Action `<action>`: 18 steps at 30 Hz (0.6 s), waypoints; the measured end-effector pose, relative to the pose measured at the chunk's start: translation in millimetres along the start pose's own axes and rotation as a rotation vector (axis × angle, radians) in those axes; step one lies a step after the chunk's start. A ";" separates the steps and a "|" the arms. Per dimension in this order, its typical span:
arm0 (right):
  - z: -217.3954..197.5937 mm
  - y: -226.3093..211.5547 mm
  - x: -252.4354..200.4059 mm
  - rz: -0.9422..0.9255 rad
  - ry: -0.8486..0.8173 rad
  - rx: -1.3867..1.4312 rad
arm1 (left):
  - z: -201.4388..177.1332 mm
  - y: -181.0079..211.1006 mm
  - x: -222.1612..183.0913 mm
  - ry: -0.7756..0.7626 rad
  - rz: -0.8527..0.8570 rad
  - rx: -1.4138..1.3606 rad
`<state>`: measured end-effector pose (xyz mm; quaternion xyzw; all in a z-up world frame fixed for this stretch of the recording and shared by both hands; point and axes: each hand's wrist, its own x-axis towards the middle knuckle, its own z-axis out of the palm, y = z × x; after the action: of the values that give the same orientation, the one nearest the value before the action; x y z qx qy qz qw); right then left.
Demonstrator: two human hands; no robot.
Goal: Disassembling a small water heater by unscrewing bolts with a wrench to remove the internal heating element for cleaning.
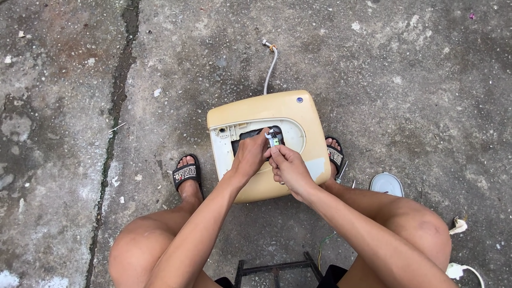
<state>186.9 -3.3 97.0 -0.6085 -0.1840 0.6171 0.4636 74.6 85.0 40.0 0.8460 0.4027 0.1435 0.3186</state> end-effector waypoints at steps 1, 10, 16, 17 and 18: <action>-6.2 -3.6 4.0 -0.002 0.000 0.000 | 1.4 -2.7 0.9 0.001 0.001 0.001; -44.6 -82.7 16.3 -0.157 -0.114 -1.049 | 2.7 -5.1 1.9 0.024 0.033 -0.027; -41.6 -104.9 16.4 -0.236 -0.169 -1.231 | 3.4 -4.4 2.7 0.040 0.035 -0.034; -43.7 -103.6 19.6 -0.255 -0.166 -1.286 | 5.7 -6.0 3.7 0.039 0.032 -0.028; -45.7 -102.0 22.8 -0.274 -0.164 -1.340 | 8.1 -7.9 4.6 0.038 0.028 -0.023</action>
<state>268.4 50.7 155.7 -0.6865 -0.6356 0.3503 0.0456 76.8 88.8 28.6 0.8451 0.3950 0.1684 0.3184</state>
